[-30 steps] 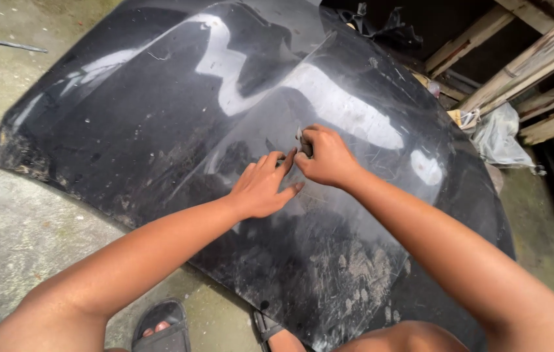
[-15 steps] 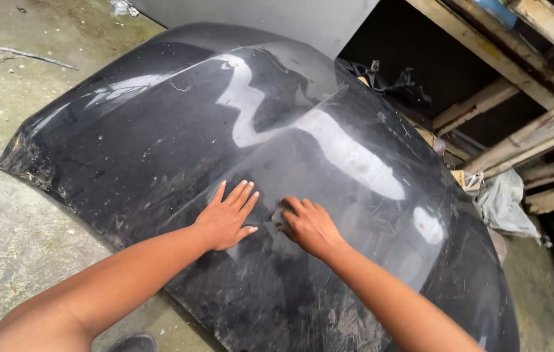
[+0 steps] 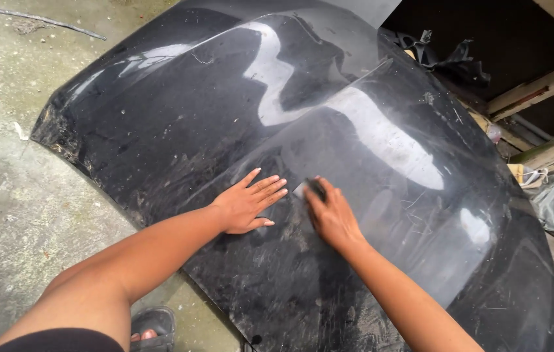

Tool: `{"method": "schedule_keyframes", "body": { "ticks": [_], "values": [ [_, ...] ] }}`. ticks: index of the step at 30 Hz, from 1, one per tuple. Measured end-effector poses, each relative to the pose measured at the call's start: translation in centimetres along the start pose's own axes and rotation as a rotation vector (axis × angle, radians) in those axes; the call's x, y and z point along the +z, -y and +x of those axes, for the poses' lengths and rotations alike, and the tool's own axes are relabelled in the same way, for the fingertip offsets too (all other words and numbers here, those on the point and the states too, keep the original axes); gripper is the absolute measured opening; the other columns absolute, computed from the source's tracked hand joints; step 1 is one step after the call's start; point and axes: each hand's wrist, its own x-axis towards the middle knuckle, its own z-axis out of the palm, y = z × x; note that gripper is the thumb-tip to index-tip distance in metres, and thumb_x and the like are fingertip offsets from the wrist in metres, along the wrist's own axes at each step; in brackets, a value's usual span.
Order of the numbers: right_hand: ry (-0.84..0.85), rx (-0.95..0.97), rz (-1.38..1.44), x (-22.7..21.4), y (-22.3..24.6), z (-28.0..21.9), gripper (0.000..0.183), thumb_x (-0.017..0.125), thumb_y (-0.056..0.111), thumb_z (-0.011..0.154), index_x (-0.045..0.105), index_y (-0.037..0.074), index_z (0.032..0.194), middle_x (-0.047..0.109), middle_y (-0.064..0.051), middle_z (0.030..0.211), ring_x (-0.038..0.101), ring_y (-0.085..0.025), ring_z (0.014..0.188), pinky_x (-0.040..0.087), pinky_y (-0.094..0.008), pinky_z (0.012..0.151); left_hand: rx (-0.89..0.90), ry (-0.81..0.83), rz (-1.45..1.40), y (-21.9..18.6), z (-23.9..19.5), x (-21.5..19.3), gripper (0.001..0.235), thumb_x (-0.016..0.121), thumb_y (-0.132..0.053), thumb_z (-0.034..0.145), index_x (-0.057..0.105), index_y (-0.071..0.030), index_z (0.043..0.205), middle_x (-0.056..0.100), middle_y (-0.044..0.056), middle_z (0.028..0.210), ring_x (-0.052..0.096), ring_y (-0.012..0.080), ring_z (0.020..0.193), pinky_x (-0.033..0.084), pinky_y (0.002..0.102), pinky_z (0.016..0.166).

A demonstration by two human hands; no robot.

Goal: A person is using a piece of sandpaper to manually sand the surface of a black car hood.

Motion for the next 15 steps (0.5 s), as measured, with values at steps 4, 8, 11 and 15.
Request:
{"method": "schedule_keyframes", "body": {
  "ticks": [4,8,11,15],
  "values": [
    [0.08,-0.12,-0.052,1.4,-0.9,-0.2,0.031,0.064,0.022,0.093,0.07,0.015,0.124,0.063,-0.014,0.131,0.065,-0.034,0.088,0.051,-0.042,0.067,0.007,-0.043,-0.012,0.0,0.0,1.3,0.08,0.022,-0.064,0.103,0.014,-0.012,0.164,0.014,0.01,0.171,0.008,0.0254,0.158,0.001,0.058,0.127],
    [0.001,0.019,-0.173,0.5,-1.0,1.0,0.03,0.067,0.026,0.095,0.071,0.016,0.123,0.065,-0.007,0.131,0.063,-0.028,0.096,0.048,-0.038,0.072,0.028,-0.117,-0.038,0.4,0.0,1.1,0.078,0.023,-0.063,0.103,0.023,-0.01,0.161,0.024,0.012,0.168,0.015,0.025,0.157,0.004,0.057,0.128],
    [0.035,-0.061,-0.215,0.8,-1.5,0.9,0.029,0.067,0.027,0.095,0.071,0.02,0.123,0.066,-0.002,0.135,0.063,-0.023,0.101,0.045,-0.037,0.078,0.066,-0.165,-0.054,0.8,0.3,1.1,0.076,0.024,-0.061,0.104,0.027,-0.008,0.159,0.029,0.014,0.166,0.019,0.0262,0.156,0.005,0.056,0.128],
    [-0.031,0.092,-0.228,-0.1,-1.4,2.3,0.028,0.062,0.026,0.101,0.073,0.015,0.124,0.07,-0.005,0.134,0.062,-0.025,0.098,0.044,-0.038,0.075,0.052,-0.174,-0.039,0.9,0.8,1.5,0.076,0.024,-0.059,0.105,0.026,-0.007,0.16,0.026,0.013,0.167,0.018,0.0262,0.157,0.005,0.055,0.128]
  ]
}}
